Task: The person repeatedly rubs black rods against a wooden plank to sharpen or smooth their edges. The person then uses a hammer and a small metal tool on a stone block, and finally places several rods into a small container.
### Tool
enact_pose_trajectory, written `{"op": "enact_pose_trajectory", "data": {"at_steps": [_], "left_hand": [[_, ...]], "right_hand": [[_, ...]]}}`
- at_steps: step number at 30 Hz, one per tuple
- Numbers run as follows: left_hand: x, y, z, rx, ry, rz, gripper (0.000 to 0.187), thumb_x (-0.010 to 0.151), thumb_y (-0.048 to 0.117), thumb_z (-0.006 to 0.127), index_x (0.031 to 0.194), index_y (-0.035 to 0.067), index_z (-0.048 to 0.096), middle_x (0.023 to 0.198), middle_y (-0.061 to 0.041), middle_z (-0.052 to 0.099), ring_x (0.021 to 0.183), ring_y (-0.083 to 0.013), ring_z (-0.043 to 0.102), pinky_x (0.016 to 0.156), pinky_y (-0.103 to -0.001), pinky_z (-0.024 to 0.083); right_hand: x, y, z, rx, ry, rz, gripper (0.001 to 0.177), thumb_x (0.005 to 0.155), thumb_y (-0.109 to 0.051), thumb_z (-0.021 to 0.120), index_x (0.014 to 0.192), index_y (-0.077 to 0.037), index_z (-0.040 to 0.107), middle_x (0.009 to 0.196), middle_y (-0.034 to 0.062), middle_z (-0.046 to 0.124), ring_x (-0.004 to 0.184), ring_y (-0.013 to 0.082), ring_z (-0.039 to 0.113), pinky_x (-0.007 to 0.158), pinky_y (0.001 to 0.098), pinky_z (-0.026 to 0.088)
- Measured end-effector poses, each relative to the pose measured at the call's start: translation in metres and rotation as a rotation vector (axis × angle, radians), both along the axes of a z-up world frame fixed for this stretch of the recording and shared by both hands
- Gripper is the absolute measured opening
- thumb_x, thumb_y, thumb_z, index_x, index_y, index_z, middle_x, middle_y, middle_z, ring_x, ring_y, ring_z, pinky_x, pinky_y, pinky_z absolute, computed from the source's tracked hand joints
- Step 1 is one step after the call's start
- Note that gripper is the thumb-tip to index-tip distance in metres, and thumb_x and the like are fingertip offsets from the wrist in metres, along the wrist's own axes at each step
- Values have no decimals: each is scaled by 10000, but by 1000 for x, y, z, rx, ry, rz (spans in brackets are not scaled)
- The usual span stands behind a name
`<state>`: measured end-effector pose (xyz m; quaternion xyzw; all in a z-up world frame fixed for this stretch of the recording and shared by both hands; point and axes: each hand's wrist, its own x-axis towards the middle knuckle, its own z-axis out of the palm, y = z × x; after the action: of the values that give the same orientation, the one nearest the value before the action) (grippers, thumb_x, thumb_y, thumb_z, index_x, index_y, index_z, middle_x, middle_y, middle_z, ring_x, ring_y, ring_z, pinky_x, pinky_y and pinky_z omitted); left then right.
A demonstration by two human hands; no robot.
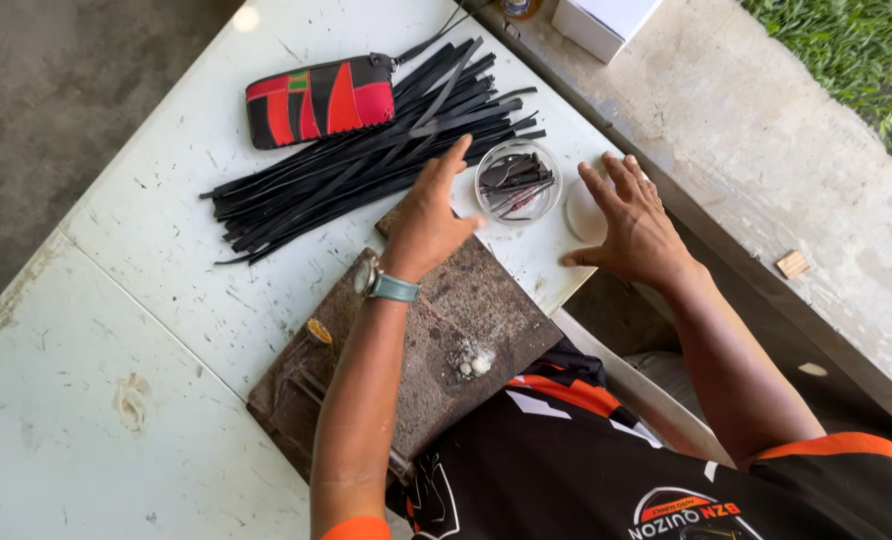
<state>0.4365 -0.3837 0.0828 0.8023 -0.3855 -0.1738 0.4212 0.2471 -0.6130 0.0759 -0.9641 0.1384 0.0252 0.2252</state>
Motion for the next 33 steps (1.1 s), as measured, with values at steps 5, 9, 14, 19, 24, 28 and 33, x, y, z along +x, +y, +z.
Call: {"op": "enact_pose_trajectory", "data": {"at_steps": [5, 9, 14, 19, 24, 28, 33], "left_hand": [[8, -22, -3, -91, -278, -136, 126, 962, 104, 725, 1078, 55, 716, 933, -61, 764, 815, -213, 735, 883, -423, 540], [4, -65, -11, 240, -625, -346, 140, 1017, 159, 676, 902, 114, 741, 885, -78, 733, 839, -211, 671, 872, -421, 481], [-14, -82, -18, 487, -846, -399, 95, 872, 125, 674, 823, 71, 735, 808, -64, 690, 1006, -244, 598, 827, -452, 417], [-16, -76, -25, 531, -768, -170, 100, 864, 120, 670, 795, 64, 715, 924, -131, 680, 766, -188, 601, 857, -414, 403], [3, -62, -19, 406, -611, -196, 148, 946, 43, 647, 811, 86, 685, 809, -101, 675, 727, -213, 590, 874, -401, 423], [19, -41, -2, 82, -273, -130, 87, 932, 11, 681, 996, 28, 625, 852, -86, 729, 787, -206, 686, 768, -341, 556], [29, -8, 5, -354, 397, 109, 330, 848, -17, 747, 1143, 24, 605, 954, -90, 760, 829, -126, 754, 678, -267, 637]], "right_hand": [[4, 1, -6, 26, -23, 32, 1249, 552, -636, 893, 1572, -129, 381, 1610, 229, 333, 1520, 446, 220, 1229, 574, 218], [7, 4, -8, 22, -43, 35, 1197, 567, -659, 887, 1536, -117, 438, 1590, 228, 366, 1504, 439, 241, 1217, 579, 209], [1, 6, -14, 36, -134, 39, 1097, 637, -667, 851, 1516, -106, 510, 1581, 225, 401, 1519, 435, 256, 1228, 577, 209], [-4, 3, -17, 33, -151, 38, 1066, 656, -675, 845, 1500, -103, 530, 1577, 212, 418, 1524, 419, 269, 1234, 576, 214], [0, 7, -16, 38, -164, 19, 1062, 659, -693, 838, 1497, -114, 537, 1584, 202, 417, 1525, 415, 267, 1238, 574, 206], [1, 7, -8, 58, -158, 16, 1072, 637, -640, 869, 1505, -103, 540, 1577, 212, 414, 1517, 420, 262, 1221, 591, 194], [6, 8, 20, 224, -290, -21, 954, 694, -409, 920, 1506, -90, 534, 1565, 207, 461, 1456, 393, 421, 1179, 520, 378]]}}
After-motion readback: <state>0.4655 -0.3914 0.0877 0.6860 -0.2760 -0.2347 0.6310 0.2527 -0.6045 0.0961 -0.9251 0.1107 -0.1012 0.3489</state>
